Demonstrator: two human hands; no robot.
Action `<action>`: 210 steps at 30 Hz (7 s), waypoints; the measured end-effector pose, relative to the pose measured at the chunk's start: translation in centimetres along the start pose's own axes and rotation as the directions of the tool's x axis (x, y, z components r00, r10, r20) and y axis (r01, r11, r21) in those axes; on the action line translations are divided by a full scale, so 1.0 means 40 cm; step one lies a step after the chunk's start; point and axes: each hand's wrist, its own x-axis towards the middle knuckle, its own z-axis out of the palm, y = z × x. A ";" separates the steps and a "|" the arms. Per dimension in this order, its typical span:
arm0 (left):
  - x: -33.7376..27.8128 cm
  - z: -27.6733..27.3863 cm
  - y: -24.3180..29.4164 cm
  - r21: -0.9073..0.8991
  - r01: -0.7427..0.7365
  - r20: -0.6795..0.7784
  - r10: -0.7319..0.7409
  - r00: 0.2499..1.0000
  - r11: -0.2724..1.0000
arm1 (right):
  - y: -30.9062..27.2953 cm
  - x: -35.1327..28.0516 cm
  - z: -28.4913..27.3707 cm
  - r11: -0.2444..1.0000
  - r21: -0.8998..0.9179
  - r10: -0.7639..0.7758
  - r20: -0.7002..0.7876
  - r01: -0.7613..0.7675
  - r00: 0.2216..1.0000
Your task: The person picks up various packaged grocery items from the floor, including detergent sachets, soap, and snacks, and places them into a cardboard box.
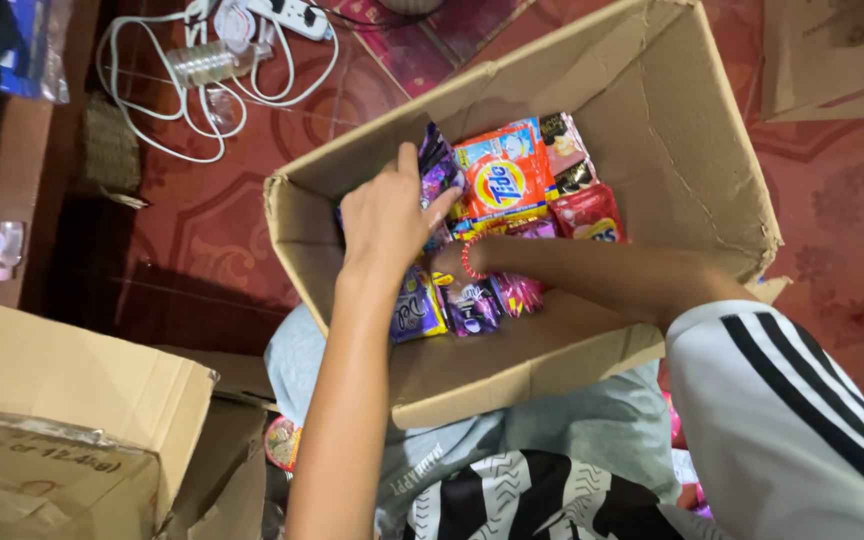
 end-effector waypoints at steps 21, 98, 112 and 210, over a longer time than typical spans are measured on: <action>-0.006 0.012 -0.005 -0.038 -0.020 -0.007 0.019 1.000 0.999 | -0.027 -0.050 -0.010 0.823 0.314 -0.317 -0.437 0.473 0.842; -0.013 -0.002 -0.001 -0.039 0.089 -0.307 -0.097 0.947 0.995 | 0.088 -0.091 -0.139 0.889 0.328 0.452 -0.522 -0.319 0.724; -0.221 0.025 0.498 -0.670 -0.374 0.347 0.716 0.606 0.641 | -0.539 -0.981 0.419 0.528 0.572 0.778 -0.623 0.628 -0.086; -0.700 0.932 0.789 -0.185 0.928 0.899 0.438 0.027 0.323 | -0.383 -0.699 1.942 -0.467 0.624 0.173 0.760 0.627 -0.627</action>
